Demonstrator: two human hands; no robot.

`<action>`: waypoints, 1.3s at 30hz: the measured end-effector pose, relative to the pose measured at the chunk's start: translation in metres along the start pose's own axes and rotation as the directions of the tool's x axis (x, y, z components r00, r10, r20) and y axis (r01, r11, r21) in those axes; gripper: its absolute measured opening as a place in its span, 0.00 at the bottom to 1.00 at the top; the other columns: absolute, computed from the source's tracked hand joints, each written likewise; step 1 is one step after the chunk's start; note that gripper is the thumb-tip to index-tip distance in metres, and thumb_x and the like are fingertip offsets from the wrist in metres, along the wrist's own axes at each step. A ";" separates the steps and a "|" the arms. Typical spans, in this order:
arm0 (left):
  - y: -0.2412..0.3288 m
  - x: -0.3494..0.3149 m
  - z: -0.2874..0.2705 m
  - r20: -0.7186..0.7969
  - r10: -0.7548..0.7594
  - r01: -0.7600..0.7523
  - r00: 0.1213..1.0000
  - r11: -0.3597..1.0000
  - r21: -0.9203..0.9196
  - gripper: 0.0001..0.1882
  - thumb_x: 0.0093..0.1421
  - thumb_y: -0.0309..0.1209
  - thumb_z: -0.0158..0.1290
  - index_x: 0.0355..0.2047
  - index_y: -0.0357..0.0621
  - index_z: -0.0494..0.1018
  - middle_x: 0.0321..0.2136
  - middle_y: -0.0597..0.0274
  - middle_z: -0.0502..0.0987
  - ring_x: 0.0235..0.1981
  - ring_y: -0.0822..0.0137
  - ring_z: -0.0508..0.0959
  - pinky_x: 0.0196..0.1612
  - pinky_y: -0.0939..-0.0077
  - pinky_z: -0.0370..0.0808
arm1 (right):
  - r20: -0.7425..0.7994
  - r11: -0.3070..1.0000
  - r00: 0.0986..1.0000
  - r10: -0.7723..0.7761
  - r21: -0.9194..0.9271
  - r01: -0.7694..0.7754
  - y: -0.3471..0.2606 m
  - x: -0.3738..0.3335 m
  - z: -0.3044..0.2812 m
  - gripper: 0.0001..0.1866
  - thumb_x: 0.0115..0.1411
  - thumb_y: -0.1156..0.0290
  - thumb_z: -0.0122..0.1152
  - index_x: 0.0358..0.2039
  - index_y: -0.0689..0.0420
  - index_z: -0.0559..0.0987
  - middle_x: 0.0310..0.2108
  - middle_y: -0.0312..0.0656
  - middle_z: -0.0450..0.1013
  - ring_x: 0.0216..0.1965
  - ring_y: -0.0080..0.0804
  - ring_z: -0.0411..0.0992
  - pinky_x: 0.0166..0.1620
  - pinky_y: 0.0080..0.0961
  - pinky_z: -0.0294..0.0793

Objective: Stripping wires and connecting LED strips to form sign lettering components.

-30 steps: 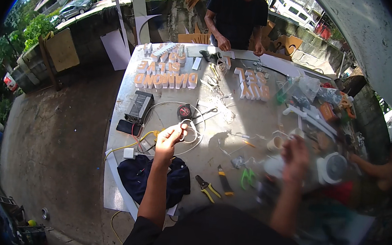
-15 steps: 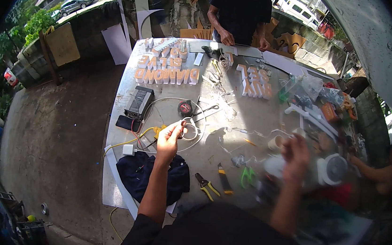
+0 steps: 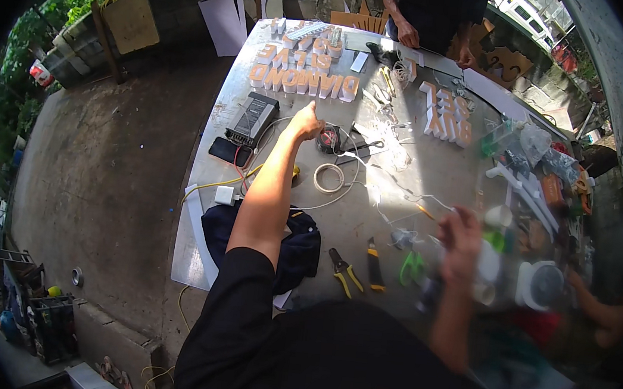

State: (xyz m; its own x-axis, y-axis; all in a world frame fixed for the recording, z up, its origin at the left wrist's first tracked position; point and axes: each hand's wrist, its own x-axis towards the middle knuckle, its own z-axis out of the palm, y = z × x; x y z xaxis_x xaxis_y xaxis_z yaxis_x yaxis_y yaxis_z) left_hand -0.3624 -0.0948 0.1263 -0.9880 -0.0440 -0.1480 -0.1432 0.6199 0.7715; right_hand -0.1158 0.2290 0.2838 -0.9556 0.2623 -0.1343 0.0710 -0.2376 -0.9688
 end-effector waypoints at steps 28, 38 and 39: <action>0.009 -0.045 -0.004 0.147 0.115 0.001 0.982 0.784 -0.621 0.08 0.61 0.30 0.53 0.30 0.39 0.78 0.22 0.67 0.78 0.20 0.82 0.66 0.26 0.85 0.63 | 0.048 0.998 0.997 0.060 0.032 -0.061 -0.012 0.003 0.001 0.06 0.62 0.73 0.56 0.40 0.58 0.75 0.26 0.36 0.75 0.23 0.15 0.67 0.26 0.11 0.63; -0.025 -0.175 0.030 0.114 0.033 0.077 0.993 0.550 -0.831 0.10 0.59 0.30 0.56 0.39 0.39 0.77 0.29 0.69 0.78 0.28 0.81 0.71 0.34 0.85 0.66 | 0.070 0.998 0.997 -0.034 0.053 0.030 -0.027 -0.006 -0.004 0.07 0.62 0.73 0.56 0.40 0.58 0.75 0.27 0.36 0.75 0.23 0.15 0.67 0.27 0.12 0.62; -0.027 -0.187 0.033 0.098 -0.005 0.084 0.995 0.563 -0.823 0.10 0.59 0.31 0.57 0.40 0.41 0.77 0.29 0.70 0.78 0.28 0.80 0.72 0.36 0.83 0.68 | 0.068 0.998 0.997 -0.034 0.050 0.031 -0.028 -0.007 -0.004 0.07 0.62 0.73 0.56 0.40 0.58 0.75 0.27 0.36 0.75 0.23 0.15 0.67 0.27 0.12 0.62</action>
State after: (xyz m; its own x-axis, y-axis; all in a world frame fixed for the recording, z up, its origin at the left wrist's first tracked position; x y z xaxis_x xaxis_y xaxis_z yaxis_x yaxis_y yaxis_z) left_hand -0.1723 -0.0775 0.1128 -0.9769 0.0293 -0.2119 -0.2108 -0.2993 0.9306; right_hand -0.1102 0.2371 0.3107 -0.9746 0.2062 -0.0869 0.0272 -0.2762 -0.9607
